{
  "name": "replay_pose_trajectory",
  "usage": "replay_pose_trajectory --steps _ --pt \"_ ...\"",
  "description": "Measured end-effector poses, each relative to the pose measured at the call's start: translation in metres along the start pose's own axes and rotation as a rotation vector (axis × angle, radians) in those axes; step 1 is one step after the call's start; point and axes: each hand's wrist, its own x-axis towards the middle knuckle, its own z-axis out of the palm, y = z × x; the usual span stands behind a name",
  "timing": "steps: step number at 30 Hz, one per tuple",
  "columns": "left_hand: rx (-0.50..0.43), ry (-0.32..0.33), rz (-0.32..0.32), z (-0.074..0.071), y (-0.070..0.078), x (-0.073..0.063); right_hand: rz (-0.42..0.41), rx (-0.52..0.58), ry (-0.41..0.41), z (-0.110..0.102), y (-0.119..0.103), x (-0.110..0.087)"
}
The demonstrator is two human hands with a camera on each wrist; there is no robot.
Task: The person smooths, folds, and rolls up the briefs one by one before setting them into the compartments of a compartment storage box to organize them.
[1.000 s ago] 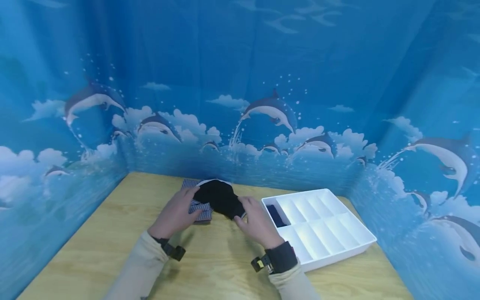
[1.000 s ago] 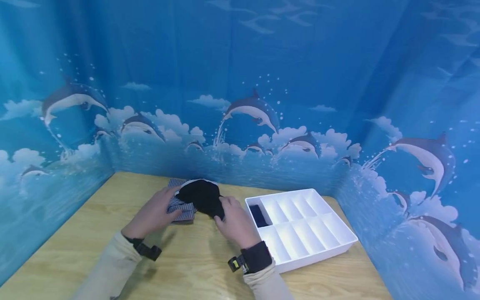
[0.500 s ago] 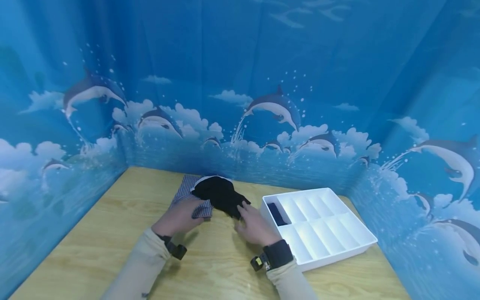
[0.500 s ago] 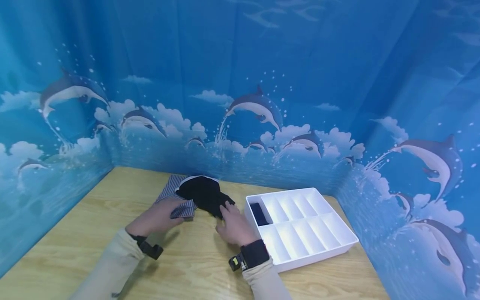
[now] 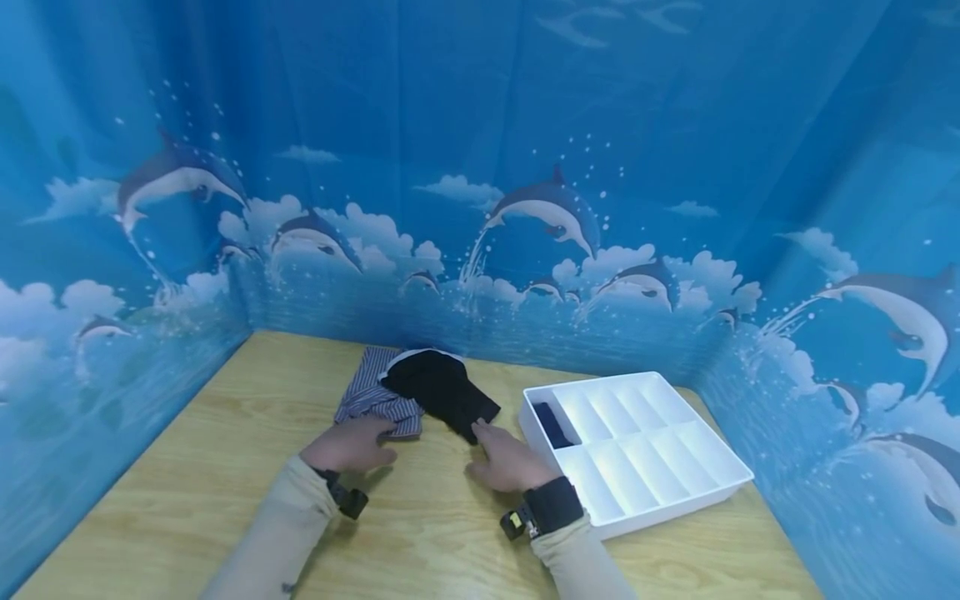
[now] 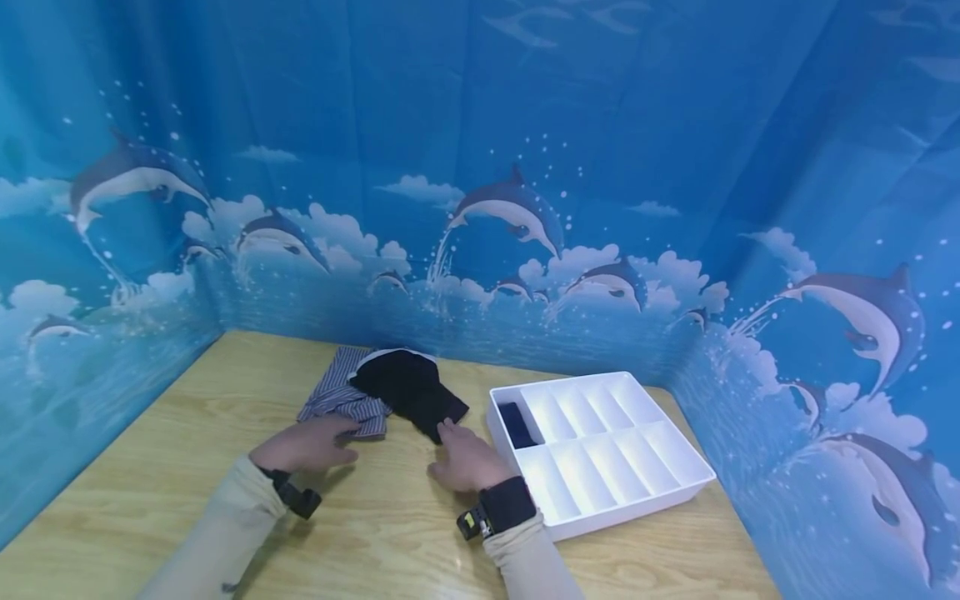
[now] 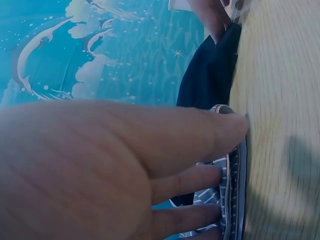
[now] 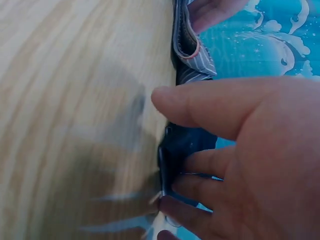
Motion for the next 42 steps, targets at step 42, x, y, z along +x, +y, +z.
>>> replay_pose_trajectory --steps 42 --pt "0.003 -0.142 0.147 0.005 0.051 -0.011 -0.312 -0.029 -0.072 -0.01 -0.031 -0.002"
